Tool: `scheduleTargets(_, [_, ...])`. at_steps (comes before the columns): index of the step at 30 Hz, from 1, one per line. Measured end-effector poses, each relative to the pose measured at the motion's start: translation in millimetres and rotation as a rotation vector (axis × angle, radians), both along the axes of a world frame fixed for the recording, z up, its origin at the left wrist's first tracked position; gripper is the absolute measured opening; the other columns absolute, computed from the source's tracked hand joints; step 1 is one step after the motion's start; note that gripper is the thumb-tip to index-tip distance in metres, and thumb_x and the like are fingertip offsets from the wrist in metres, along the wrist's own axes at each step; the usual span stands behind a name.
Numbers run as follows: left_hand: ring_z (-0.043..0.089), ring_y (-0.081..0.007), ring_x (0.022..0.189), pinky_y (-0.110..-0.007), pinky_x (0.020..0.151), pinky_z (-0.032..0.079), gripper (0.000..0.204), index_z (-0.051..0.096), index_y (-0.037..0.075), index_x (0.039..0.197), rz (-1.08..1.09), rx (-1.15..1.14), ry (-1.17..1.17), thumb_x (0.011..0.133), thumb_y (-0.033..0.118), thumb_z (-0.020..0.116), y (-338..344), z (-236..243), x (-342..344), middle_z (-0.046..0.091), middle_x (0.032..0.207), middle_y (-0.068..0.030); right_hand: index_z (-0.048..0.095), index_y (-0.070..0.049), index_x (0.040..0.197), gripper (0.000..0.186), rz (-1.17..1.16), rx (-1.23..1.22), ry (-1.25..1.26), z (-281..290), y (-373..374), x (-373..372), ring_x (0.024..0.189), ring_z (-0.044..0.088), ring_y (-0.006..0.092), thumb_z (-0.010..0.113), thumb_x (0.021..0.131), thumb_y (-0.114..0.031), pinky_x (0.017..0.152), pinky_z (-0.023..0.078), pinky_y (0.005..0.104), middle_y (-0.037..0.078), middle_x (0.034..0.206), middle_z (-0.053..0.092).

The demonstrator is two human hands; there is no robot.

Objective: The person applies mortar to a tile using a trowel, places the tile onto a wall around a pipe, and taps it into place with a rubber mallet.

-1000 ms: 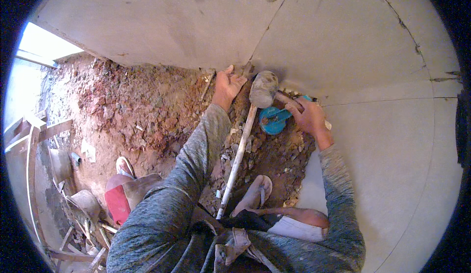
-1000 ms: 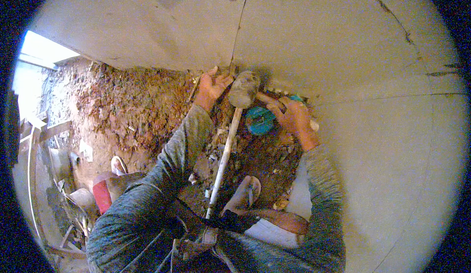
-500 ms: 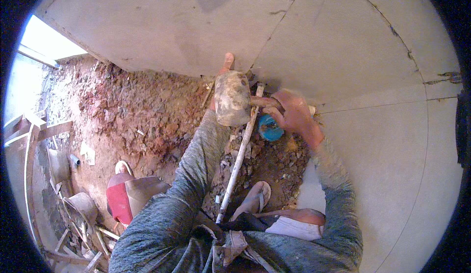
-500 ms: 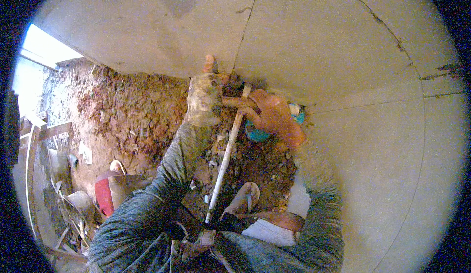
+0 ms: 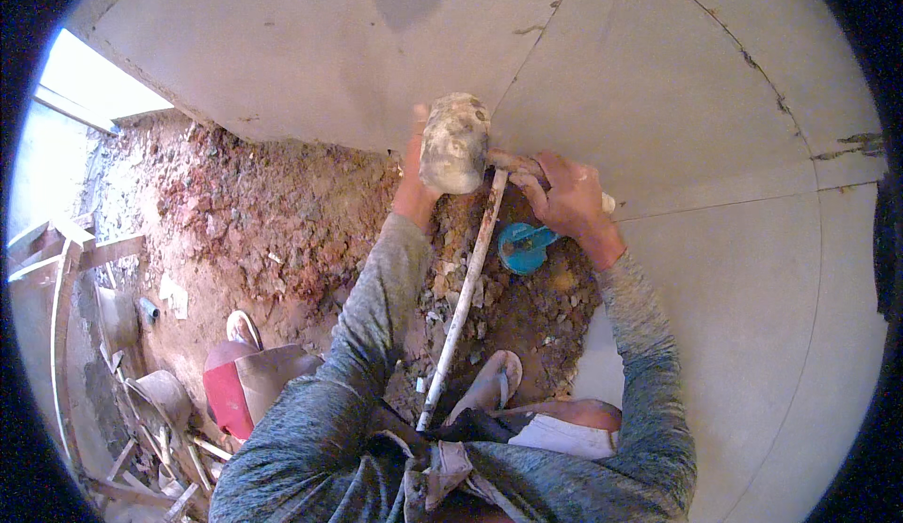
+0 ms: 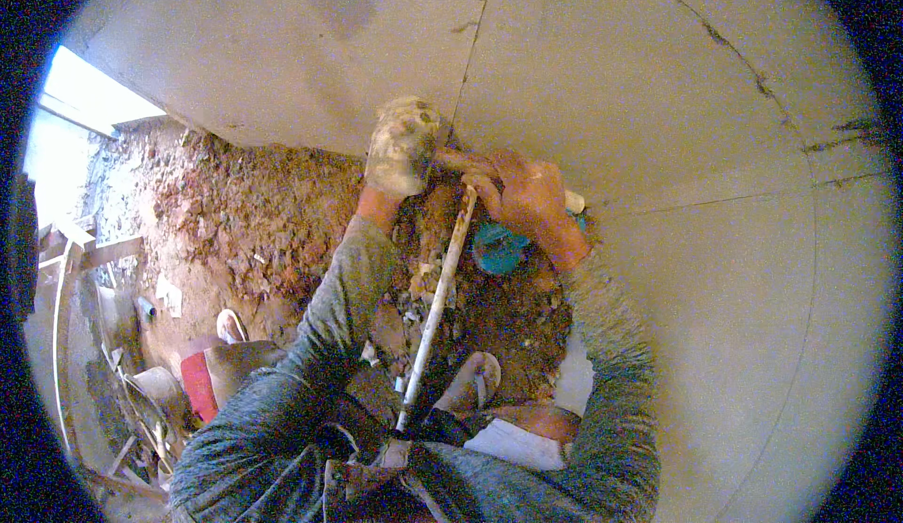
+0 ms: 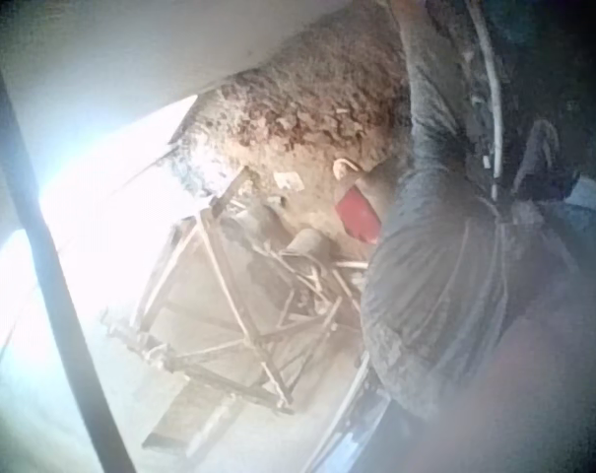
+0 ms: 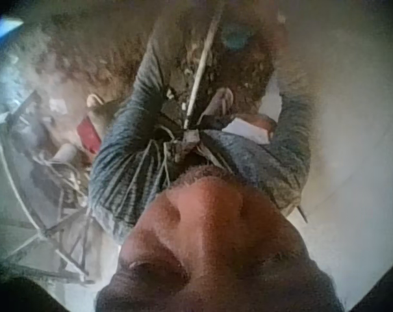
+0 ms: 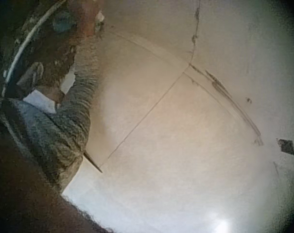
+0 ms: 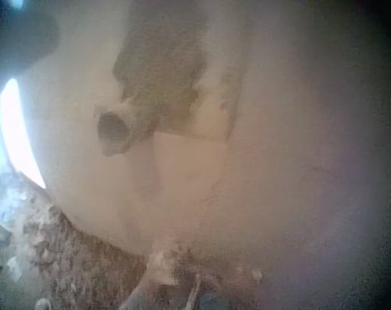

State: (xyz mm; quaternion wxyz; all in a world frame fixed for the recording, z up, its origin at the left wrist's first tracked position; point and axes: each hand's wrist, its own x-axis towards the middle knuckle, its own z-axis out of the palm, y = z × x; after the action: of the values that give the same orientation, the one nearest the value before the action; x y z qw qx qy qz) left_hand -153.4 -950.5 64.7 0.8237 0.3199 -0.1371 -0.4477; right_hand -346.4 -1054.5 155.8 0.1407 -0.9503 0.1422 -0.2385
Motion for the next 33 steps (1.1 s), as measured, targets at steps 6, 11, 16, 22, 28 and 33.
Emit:
scheduleTargets(6, [0.060, -0.0216, 0.075, -0.034, 0.066, 0.054, 0.084, 0.061, 0.001, 0.115, -0.237, 0.248, 0.311, 0.080, 0.076, 0.048, 6, 7, 26, 0.065, 0.093, -0.0136, 0.062, -0.005, 0.091, 0.034, 0.105, -0.053, 0.071, 12, 10, -5, 0.064, 0.062, 0.0394, 0.070, 0.082, -0.037, 0.055, 0.050, 0.0475, 0.019, 0.071, 0.063])
scheduleTargets(11, [0.061, -0.0224, 0.076, -0.039, 0.071, 0.054, 0.041, 0.066, 0.007, 0.113, 0.109, -0.233, -0.222, 0.093, 0.042, 0.054, -8, -11, 9, 0.066, 0.089, -0.0124, 0.066, -0.008, 0.085, 0.034, -0.068, 0.059, 0.110, 7, -1, 29, 0.064, 0.064, 0.0356, 0.069, 0.081, -0.041, 0.056, 0.050, 0.0454, 0.016, 0.072, 0.064])
scheduleTargets(16, [0.059, -0.0247, 0.112, -0.042, 0.094, 0.048, 0.053, 0.060, 0.006, 0.122, -0.116, 0.756, -0.457, 0.094, 0.049, 0.047, 10, 65, 9, 0.061, 0.122, -0.0180, 0.067, -0.010, 0.080, 0.031, 0.086, -0.146, 0.036, 12, 2, 12, 0.067, 0.065, 0.0343, 0.066, 0.084, -0.041, 0.056, 0.051, 0.0428, 0.013, 0.074, 0.065])
scheduleTargets(22, [0.062, -0.0225, 0.088, -0.039, 0.081, 0.054, 0.067, 0.059, 0.007, 0.113, -0.195, -0.265, 0.246, 0.093, 0.067, 0.035, -17, -19, 27, 0.064, 0.102, -0.0118, 0.073, -0.022, 0.096, 0.023, -0.049, -0.033, 0.060, 30, 8, 24, 0.068, 0.065, 0.0348, 0.065, 0.085, -0.040, 0.054, 0.051, 0.0406, 0.012, 0.076, 0.066])
scheduleTargets(28, [0.060, -0.0259, 0.095, -0.046, 0.086, 0.052, 0.070, 0.056, 0.006, 0.115, -0.585, -0.529, 0.511, 0.092, 0.069, 0.035, -9, -58, 31, 0.062, 0.108, -0.0125, 0.067, -0.011, 0.086, 0.033, 0.081, -0.101, 0.172, 2, -13, 6, 0.065, 0.063, 0.0371, 0.063, 0.086, -0.045, 0.055, 0.050, 0.0447, 0.015, 0.075, 0.066])
scheduleTargets(33, [0.057, -0.0341, 0.107, -0.046, 0.093, 0.048, 0.090, 0.044, -0.006, 0.127, 0.244, 0.407, 0.192, 0.076, 0.064, 0.068, -8, -24, 43, 0.055, 0.120, -0.0194, 0.062, -0.008, 0.079, 0.045, -0.190, -0.081, 0.256, 11, -12, 3, 0.070, 0.064, 0.0389, 0.060, 0.085, -0.053, 0.059, 0.050, 0.0485, 0.017, 0.077, 0.066])
